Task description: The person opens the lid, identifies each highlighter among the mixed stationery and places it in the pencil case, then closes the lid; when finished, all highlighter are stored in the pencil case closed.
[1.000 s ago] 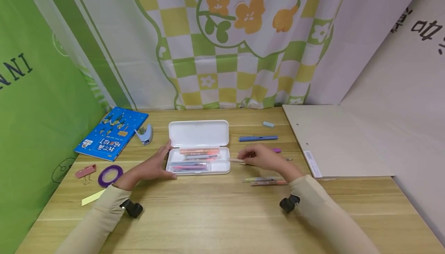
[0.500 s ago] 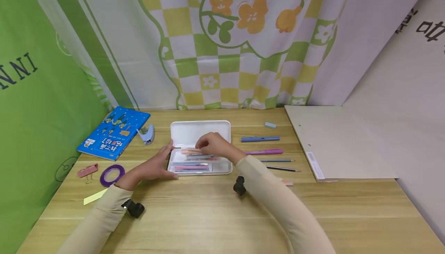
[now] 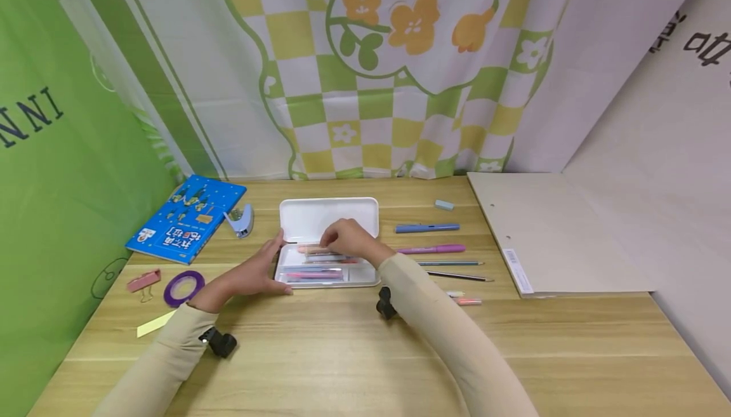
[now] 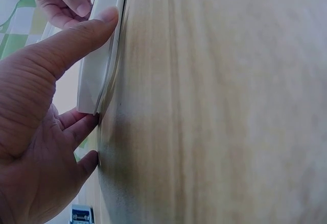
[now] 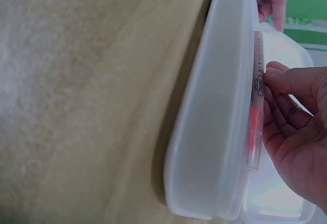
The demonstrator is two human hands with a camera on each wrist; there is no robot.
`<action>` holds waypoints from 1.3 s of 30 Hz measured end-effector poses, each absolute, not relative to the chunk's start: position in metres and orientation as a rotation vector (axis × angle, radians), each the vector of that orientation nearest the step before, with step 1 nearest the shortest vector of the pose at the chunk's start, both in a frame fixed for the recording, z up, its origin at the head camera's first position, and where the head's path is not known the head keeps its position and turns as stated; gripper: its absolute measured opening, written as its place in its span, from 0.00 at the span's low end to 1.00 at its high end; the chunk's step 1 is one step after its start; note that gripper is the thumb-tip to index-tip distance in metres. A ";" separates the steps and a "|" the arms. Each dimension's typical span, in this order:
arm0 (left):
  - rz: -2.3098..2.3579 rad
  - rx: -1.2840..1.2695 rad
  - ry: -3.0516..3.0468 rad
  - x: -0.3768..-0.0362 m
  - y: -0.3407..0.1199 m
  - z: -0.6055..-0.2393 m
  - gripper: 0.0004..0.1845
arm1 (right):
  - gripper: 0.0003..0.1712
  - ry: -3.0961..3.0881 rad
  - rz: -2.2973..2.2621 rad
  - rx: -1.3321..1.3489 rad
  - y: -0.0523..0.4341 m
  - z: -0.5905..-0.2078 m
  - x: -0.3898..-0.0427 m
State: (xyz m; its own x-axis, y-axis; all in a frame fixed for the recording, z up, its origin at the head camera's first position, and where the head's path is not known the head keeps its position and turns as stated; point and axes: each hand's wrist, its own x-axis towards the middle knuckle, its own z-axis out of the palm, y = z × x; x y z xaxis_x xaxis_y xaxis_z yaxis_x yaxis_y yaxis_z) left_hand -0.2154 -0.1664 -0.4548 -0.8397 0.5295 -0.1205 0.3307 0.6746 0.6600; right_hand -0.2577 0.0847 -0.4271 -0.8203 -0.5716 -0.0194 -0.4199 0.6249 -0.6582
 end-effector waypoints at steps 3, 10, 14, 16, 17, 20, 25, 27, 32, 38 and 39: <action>0.934 0.681 2.586 -0.215 -0.166 -0.455 0.70 | 0.06 2.590 -1.056 -0.766 0.091 -0.426 -0.257; 0.930 0.669 2.585 -0.216 -0.166 -0.456 0.70 | 0.11 2.379 -1.410 -0.704 0.121 -0.417 -0.249; 0.912 0.671 2.591 -0.217 -0.166 -0.457 0.71 | 0.16 2.248 -1.535 -0.584 0.149 -0.409 -0.237; 0.909 0.674 2.594 -0.217 -0.166 -0.457 0.71 | 0.18 2.191 -1.595 -0.537 0.166 -0.406 -0.229; 0.910 0.675 2.594 -0.217 -0.166 -0.457 0.71 | 0.19 2.168 -1.618 -0.509 0.175 -0.405 -0.225; 0.913 0.676 2.593 -0.217 -0.166 -0.457 0.71 | 0.22 2.130 -1.674 -0.501 0.203 -0.405 -0.213; 0.907 0.686 2.597 -0.218 -0.169 -0.459 0.71 | 0.21 2.156 -1.625 -0.539 0.245 -0.413 -0.194; 0.911 0.694 2.599 -0.218 -0.170 -0.458 0.71 | 0.20 2.165 -1.590 -0.557 0.257 -0.416 -0.186; 0.927 0.685 2.593 -0.217 -0.171 -0.456 0.71 | 0.16 2.255 -1.438 -0.594 0.272 -0.427 -0.173; 0.899 0.697 2.597 -0.218 -0.168 -0.457 0.71 | 0.10 2.421 -1.186 -0.756 0.276 -0.440 -0.168; 0.894 0.697 2.597 -0.218 -0.168 -0.457 0.71 | 0.10 2.435 -1.161 -0.763 0.277 -0.441 -0.168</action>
State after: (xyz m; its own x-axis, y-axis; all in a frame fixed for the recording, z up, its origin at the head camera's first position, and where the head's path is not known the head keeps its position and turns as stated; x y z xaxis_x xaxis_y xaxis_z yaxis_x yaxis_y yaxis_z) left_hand -0.2177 -0.1676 -0.4574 -0.8346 0.5361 -0.1266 0.3445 0.6874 0.6394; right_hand -0.1678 0.2766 -0.4411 -0.7996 -0.5966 -0.0685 -0.3223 0.5226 -0.7893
